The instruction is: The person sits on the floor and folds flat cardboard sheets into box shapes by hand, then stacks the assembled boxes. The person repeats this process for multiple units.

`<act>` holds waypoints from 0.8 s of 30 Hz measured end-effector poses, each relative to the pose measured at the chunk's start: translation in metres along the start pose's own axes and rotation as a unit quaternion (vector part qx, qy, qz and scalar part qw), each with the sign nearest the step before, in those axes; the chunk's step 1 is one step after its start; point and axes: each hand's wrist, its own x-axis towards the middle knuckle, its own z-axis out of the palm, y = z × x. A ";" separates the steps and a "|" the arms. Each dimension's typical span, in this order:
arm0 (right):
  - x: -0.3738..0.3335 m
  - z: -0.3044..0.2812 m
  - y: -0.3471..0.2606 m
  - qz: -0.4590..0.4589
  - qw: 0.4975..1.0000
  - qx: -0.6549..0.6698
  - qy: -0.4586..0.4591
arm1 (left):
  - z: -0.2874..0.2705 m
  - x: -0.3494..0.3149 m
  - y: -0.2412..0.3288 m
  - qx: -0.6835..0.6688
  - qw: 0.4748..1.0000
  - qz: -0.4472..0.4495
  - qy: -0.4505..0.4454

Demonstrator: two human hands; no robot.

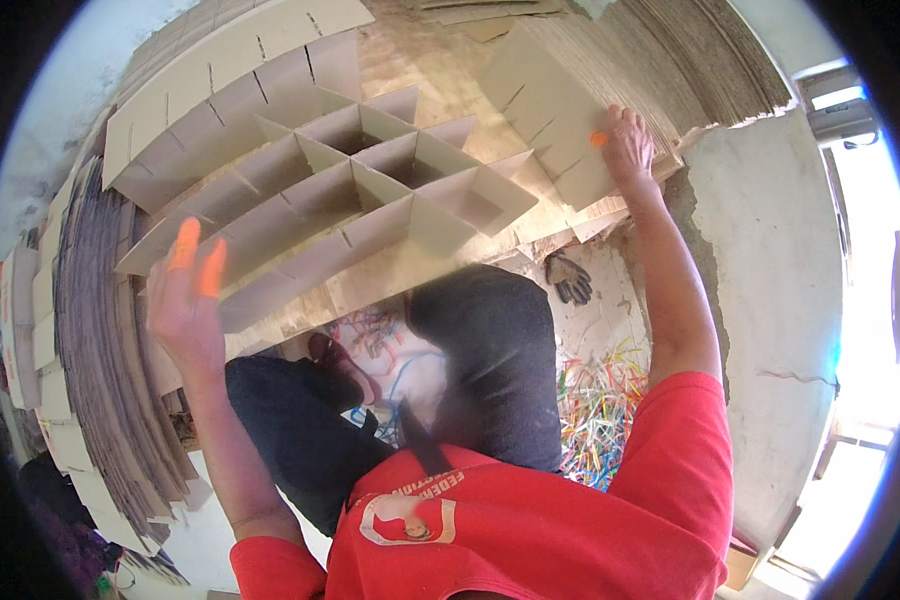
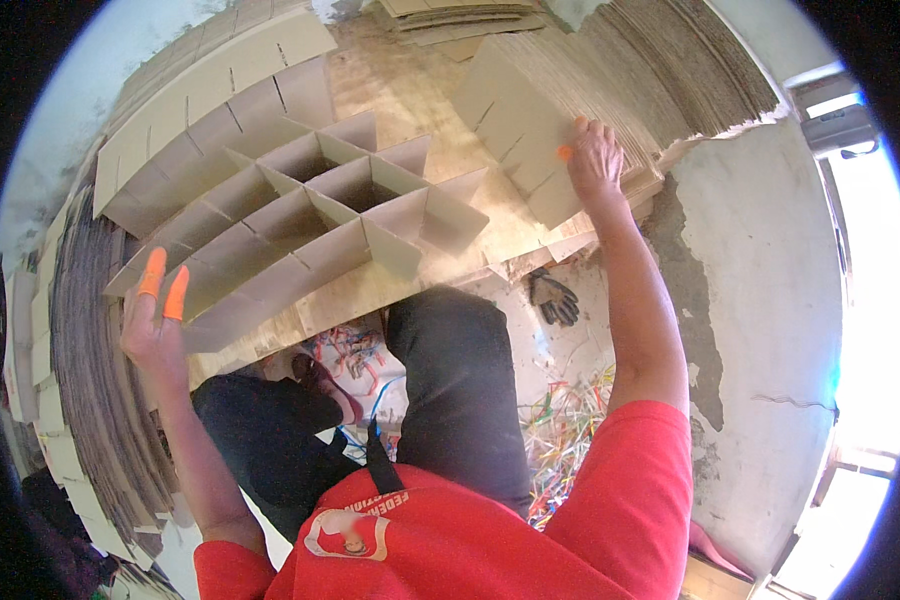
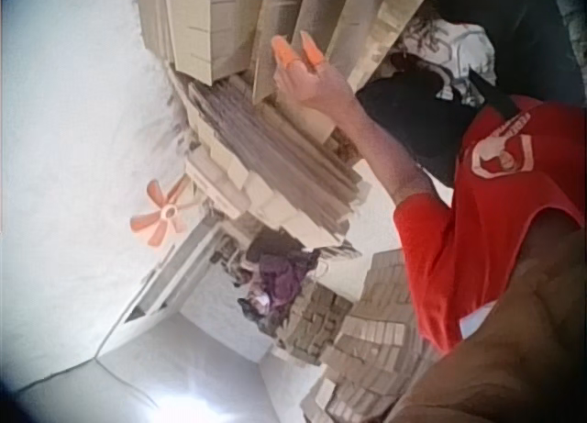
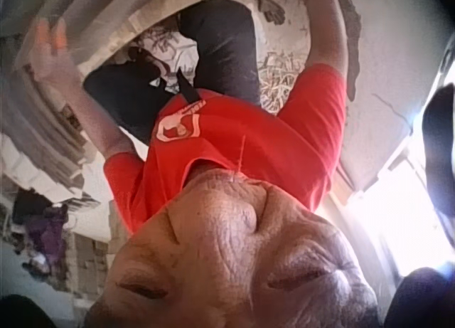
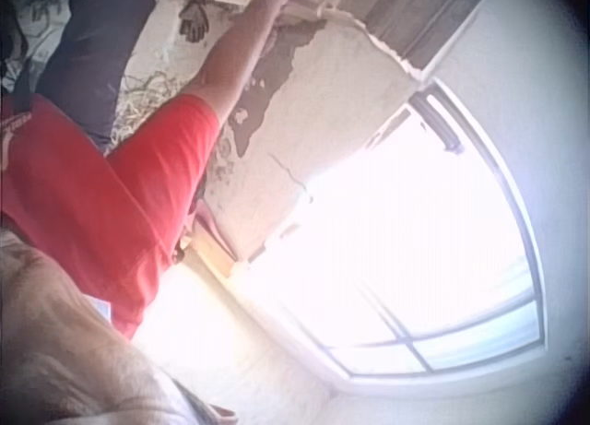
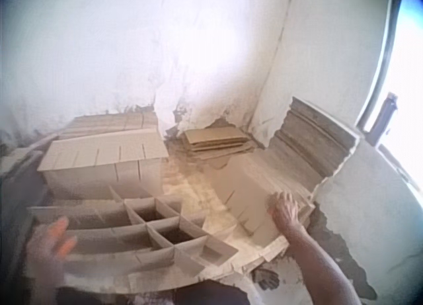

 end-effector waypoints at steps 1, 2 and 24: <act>0.005 -0.001 0.001 -0.009 0.999 0.045 0.004 | 0.000 -0.007 -0.004 -0.007 1.000 0.010 0.009; 0.008 -0.002 0.002 0.023 0.997 0.072 -0.007 | 0.001 -0.012 -0.006 -0.014 1.000 0.022 0.018; -0.020 -0.227 -0.209 -0.300 0.802 0.515 -0.038 | 0.057 -0.045 0.003 -0.107 0.988 0.097 -0.063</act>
